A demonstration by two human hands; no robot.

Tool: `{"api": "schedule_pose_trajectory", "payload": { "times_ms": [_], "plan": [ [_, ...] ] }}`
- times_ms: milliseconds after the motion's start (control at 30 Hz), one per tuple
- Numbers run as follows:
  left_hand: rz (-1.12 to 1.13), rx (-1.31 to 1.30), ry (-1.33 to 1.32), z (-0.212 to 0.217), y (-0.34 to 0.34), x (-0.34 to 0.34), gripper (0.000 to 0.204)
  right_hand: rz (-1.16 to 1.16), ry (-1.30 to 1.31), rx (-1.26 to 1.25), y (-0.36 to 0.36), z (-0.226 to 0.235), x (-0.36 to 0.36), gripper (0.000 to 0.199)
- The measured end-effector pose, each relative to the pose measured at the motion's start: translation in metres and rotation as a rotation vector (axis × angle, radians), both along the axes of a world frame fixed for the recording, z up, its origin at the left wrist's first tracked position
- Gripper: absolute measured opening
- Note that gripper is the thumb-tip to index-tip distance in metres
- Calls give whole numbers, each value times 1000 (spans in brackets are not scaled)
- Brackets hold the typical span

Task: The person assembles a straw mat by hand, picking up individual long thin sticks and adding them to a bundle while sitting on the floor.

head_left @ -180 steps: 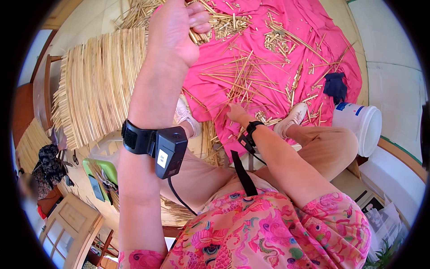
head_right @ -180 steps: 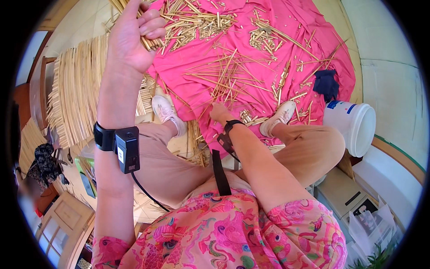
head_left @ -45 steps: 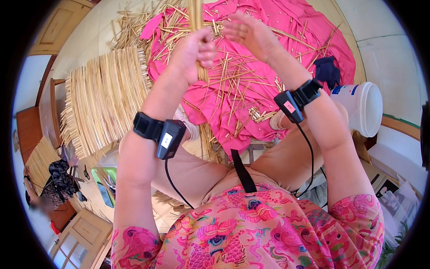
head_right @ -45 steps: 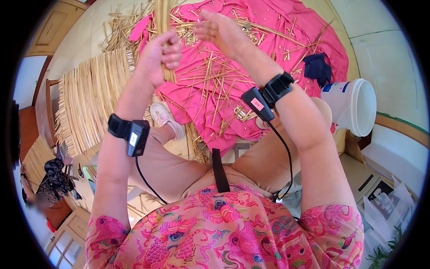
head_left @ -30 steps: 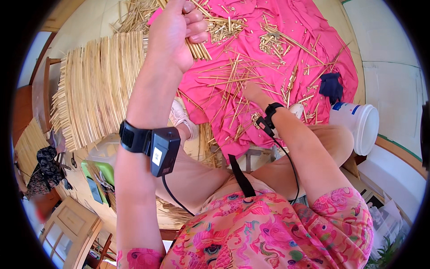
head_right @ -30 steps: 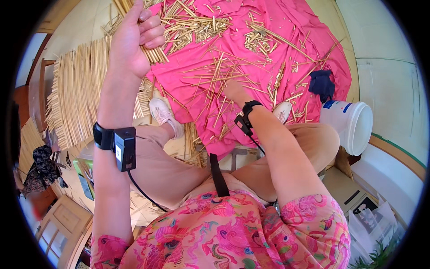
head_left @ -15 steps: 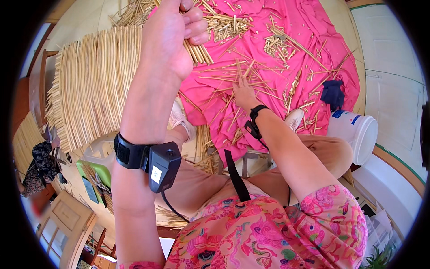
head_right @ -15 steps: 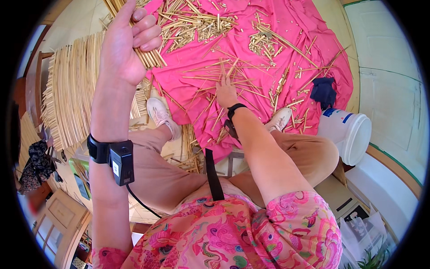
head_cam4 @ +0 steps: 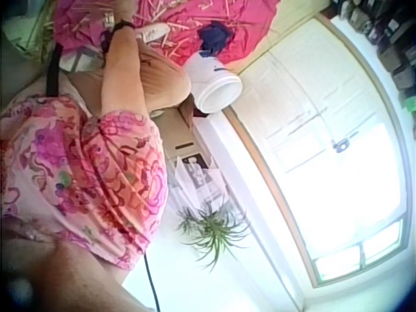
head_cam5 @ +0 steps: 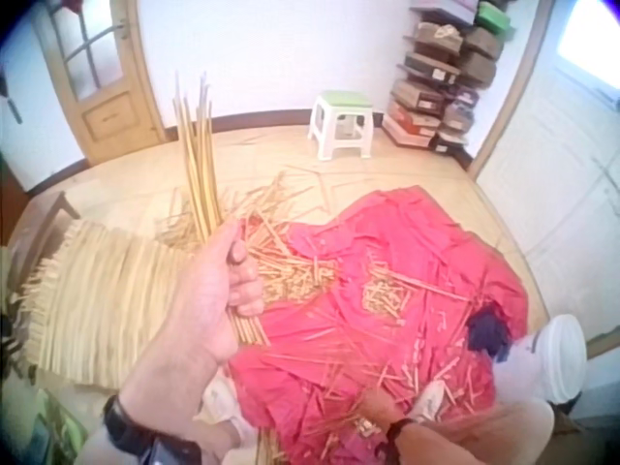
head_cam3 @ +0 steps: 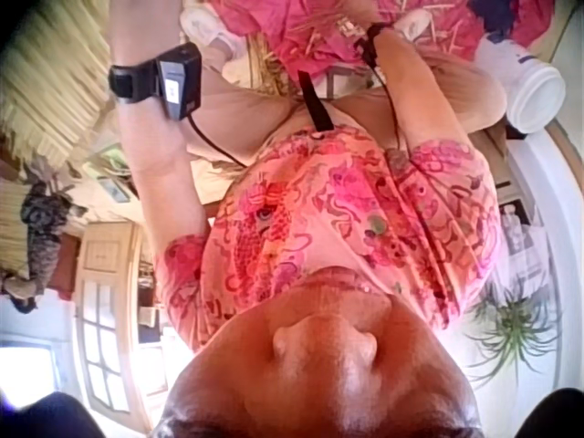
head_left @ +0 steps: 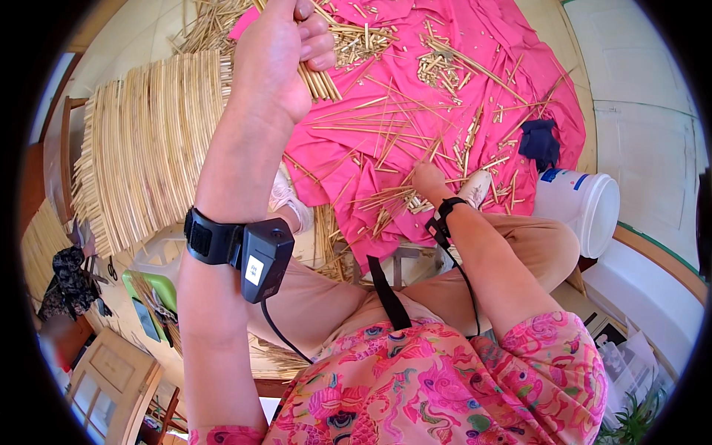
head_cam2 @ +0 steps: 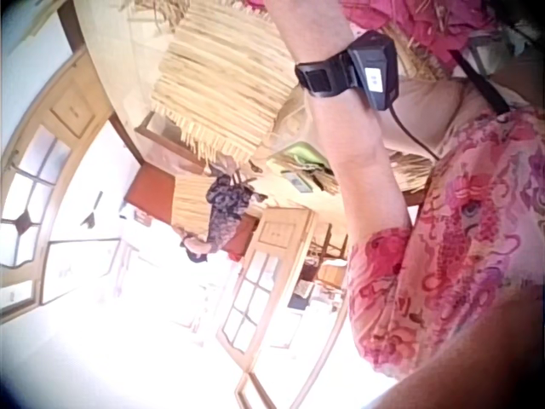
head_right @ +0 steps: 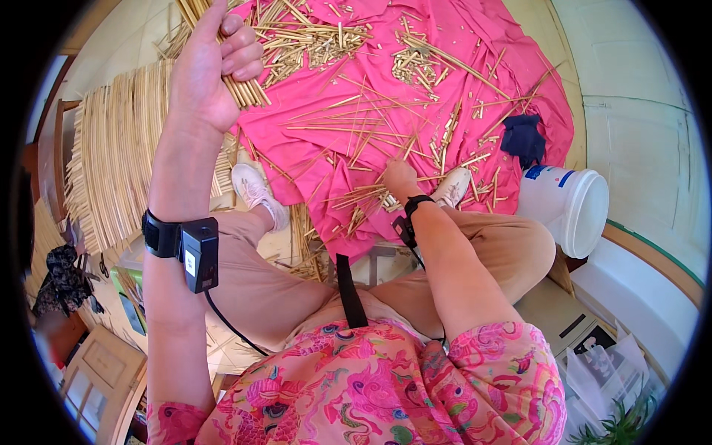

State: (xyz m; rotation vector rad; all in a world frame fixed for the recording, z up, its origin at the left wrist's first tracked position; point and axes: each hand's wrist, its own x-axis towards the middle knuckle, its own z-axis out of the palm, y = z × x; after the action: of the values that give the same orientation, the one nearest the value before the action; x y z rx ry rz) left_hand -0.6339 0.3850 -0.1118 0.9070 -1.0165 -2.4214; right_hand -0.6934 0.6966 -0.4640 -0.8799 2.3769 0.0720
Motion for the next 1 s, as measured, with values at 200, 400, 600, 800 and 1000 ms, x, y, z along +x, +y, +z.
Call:
{"api": "schedule_pose_trajectory", "payload": {
  "times_ms": [200, 400, 600, 800, 1000],
  "plan": [
    [-11, 12, -39, -5, 1, -6, 32, 19, 34, -294, -29, 0, -22, 21],
    [-7, 39, -76, -5, -3, -7, 32, -29, 33, -542, -64, -20, -22, 19],
    [-3, 50, -79, -7, -9, -2, 32, -412, -352, -528, -91, -15, -13, 17],
    [-30, 52, -27, -3, -4, 1, 31, -798, -1131, -799, -113, 64, -31, 36],
    [-140, 130, 27, -9, 11, -2, 30, -659, -1254, -769, -108, 213, -45, 12]
  ]
}}
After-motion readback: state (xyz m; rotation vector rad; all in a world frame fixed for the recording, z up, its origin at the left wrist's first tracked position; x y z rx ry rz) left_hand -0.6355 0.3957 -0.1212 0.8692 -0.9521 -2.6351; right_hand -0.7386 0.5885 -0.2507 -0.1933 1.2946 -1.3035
